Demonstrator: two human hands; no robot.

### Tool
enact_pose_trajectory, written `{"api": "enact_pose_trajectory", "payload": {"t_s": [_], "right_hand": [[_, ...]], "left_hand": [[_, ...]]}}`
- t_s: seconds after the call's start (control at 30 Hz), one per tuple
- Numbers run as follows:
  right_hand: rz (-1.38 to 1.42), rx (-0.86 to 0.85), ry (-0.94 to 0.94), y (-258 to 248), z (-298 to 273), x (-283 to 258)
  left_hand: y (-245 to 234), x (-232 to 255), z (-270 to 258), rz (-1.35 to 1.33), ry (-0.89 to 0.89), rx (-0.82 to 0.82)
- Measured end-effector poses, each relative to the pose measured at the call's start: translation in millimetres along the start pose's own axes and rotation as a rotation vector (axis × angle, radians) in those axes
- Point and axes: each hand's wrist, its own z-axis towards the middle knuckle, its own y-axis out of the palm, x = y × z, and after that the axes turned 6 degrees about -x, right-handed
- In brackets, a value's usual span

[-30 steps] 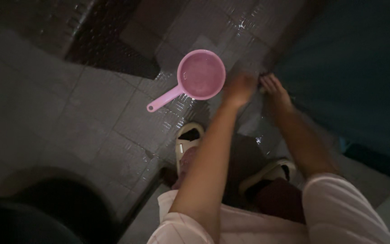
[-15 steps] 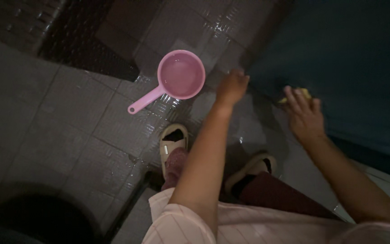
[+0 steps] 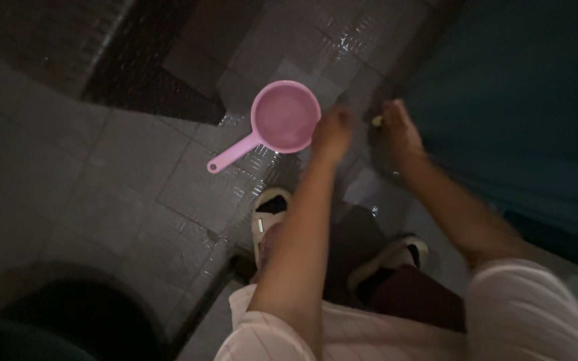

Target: The person scrubs the exterior and top rim of a blue plastic water basin using a brush and water from a pink scoop.

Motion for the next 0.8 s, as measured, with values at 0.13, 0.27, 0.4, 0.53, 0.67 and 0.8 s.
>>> {"api": "enact_pose_trajectory", "payload": {"t_s": [0.13, 0.27, 0.4, 0.53, 0.67, 0.8], "right_hand": [[-0.061, 0.078, 0.198, -21, -90, 48], [0.088, 0.09, 0.375, -31, -176, 75], [0.096, 0.277, 0.426, -14, -180, 71], [-0.074, 0.295, 0.299, 3, -83, 33], [0.395, 0.304, 0.274, -12, -16, 4], [1.095, 0.53, 0.15, -67, 9, -27]], "left_hand": [[-18, 0, 7, 0.004, -0.071, 0.019], [-45, 11, -1, -0.089, -0.058, 0.027], [-69, 21, -13, -0.038, -0.075, 0.079], [-123, 16, -15, 0.234, -0.139, 0.184], [-183, -5, -35, 0.603, -0.394, 0.253], [-207, -19, -42, 0.558, -0.597, -0.233]]}}
